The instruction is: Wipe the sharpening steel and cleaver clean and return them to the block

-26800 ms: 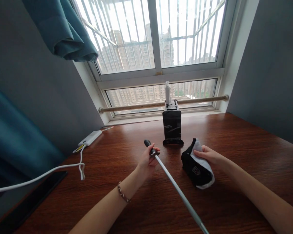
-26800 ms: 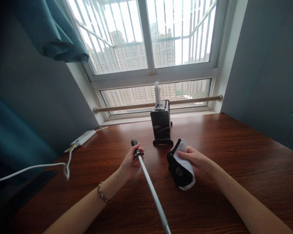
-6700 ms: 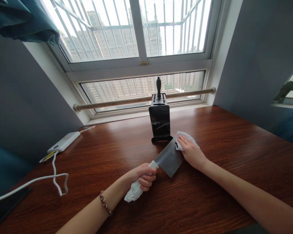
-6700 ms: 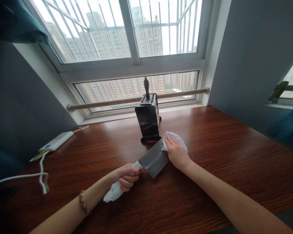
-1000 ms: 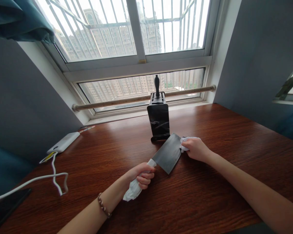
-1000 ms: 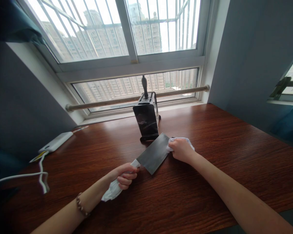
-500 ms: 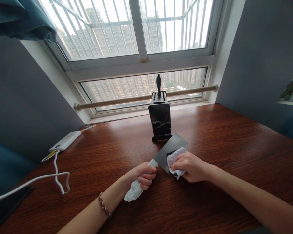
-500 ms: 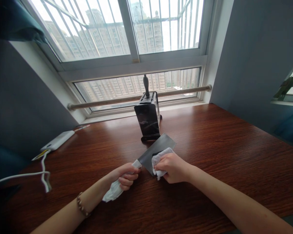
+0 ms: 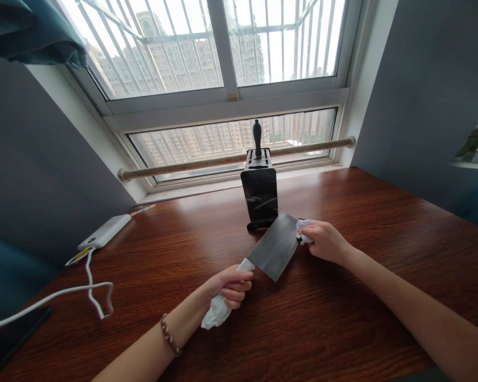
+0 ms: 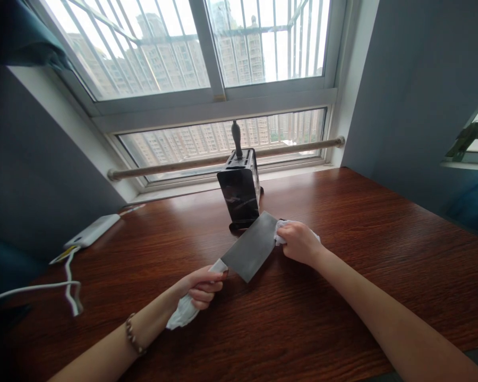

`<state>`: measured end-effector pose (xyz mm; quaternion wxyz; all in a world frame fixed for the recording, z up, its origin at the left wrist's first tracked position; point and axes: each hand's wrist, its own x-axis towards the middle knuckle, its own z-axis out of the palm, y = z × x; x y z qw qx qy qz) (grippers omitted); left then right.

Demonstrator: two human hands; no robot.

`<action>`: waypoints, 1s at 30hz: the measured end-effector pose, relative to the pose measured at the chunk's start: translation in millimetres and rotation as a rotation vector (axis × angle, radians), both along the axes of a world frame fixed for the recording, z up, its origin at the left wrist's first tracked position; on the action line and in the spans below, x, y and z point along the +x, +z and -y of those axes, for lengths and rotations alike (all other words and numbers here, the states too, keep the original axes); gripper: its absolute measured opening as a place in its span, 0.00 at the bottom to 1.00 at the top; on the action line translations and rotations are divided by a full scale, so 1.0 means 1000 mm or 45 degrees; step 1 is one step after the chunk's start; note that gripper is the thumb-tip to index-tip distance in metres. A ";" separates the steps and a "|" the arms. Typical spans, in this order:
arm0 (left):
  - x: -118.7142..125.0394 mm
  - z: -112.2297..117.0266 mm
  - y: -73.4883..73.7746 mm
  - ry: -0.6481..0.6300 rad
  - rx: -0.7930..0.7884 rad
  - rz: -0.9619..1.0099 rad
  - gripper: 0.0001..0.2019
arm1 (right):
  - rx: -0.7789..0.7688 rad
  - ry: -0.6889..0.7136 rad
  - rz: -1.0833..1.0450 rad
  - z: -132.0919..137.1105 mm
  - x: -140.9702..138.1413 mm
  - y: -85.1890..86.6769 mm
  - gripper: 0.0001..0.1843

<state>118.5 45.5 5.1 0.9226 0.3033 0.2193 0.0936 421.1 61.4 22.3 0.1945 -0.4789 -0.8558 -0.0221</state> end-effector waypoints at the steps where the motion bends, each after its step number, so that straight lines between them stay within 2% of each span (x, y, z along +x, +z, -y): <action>1: 0.000 0.000 -0.001 0.000 0.004 0.004 0.11 | 0.001 -0.038 0.010 -0.002 0.002 -0.001 0.16; 5: -0.002 -0.001 -0.004 -0.011 0.017 0.007 0.08 | -0.010 -0.148 0.050 -0.005 0.005 -0.002 0.16; 14: -0.001 -0.001 -0.002 -0.022 0.042 0.017 0.09 | -0.038 -0.286 0.122 -0.006 0.007 0.000 0.16; 21: -0.001 0.001 0.000 -0.031 0.054 0.025 0.07 | -0.024 -0.263 0.169 -0.005 0.006 -0.003 0.13; 30: -0.002 0.000 -0.001 -0.027 0.034 0.024 0.07 | -0.039 -0.186 0.177 0.001 0.000 0.001 0.10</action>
